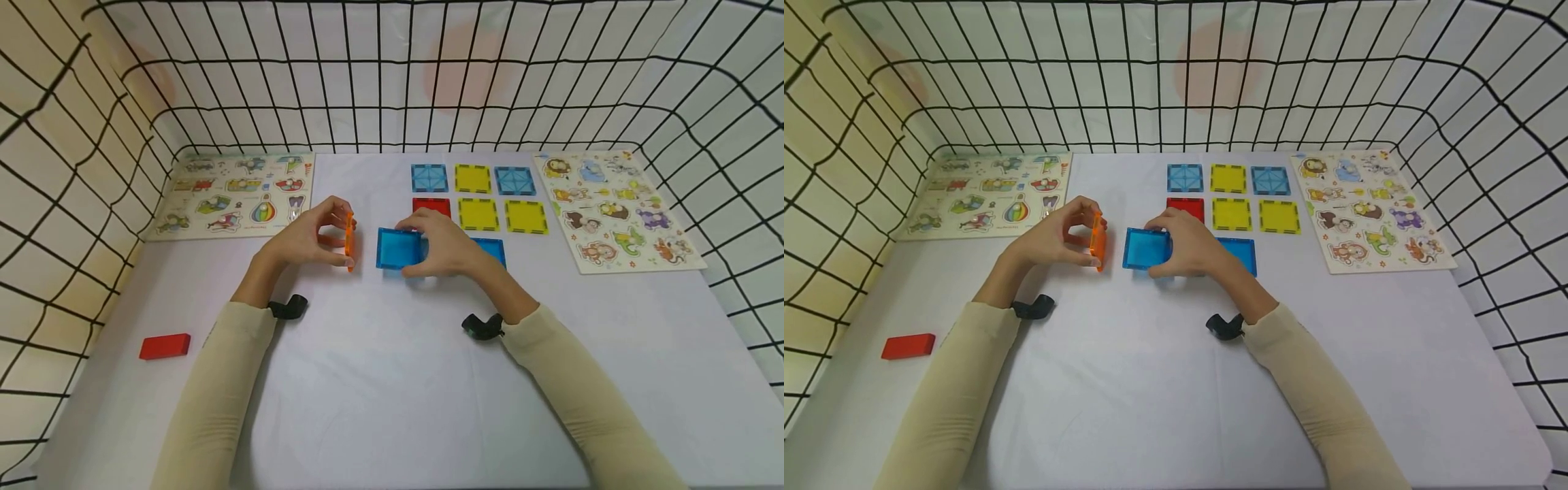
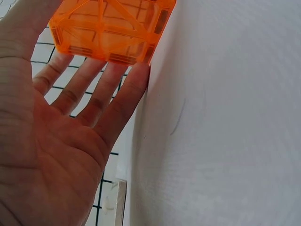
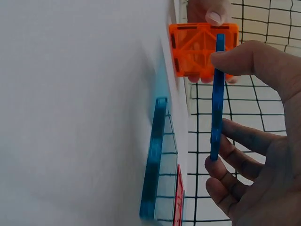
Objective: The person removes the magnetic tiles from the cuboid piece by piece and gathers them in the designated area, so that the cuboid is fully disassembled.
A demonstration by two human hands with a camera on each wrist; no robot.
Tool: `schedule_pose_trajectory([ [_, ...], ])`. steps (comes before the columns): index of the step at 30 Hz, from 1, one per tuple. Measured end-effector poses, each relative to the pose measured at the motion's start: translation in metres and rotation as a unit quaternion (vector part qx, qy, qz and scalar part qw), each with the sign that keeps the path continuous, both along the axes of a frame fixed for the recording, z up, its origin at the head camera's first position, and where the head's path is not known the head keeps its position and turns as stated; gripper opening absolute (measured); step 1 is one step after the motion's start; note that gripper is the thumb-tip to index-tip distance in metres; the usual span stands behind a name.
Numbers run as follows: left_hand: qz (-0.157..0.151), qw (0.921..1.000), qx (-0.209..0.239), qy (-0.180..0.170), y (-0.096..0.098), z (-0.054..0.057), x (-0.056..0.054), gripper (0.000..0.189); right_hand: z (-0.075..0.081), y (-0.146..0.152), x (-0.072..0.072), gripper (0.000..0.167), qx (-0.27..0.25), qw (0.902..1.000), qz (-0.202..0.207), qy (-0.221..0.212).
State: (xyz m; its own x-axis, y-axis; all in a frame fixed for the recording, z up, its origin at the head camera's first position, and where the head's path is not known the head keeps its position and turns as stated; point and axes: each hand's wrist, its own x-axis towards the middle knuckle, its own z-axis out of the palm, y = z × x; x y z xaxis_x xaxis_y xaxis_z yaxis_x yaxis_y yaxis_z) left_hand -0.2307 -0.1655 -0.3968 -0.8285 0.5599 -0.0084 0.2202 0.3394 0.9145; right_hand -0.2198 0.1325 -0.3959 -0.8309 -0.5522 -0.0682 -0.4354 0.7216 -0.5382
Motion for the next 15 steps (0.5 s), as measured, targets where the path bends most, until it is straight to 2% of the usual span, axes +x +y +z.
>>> schedule_pose_trajectory([
  [5, -0.002, 1.0000, 0.001, -0.004, 0.000, 0.000, 0.000, 0.080, 0.004, 0.019, 0.004, 0.077, -0.009, 0.9999, -0.001, 0.007],
  [11, -0.006, 0.9999, 0.011, -0.007, 0.000, -0.003, -0.002, 0.077, 0.005, 0.044, 0.006, 0.077, -0.010, 0.9997, -0.022, 0.004],
  [15, -0.002, 1.0000, 0.002, -0.006, -0.002, -0.012, -0.008, 0.080, 0.006, 0.062, 0.006, 0.077, -0.001, 0.9991, -0.043, 0.000],
])
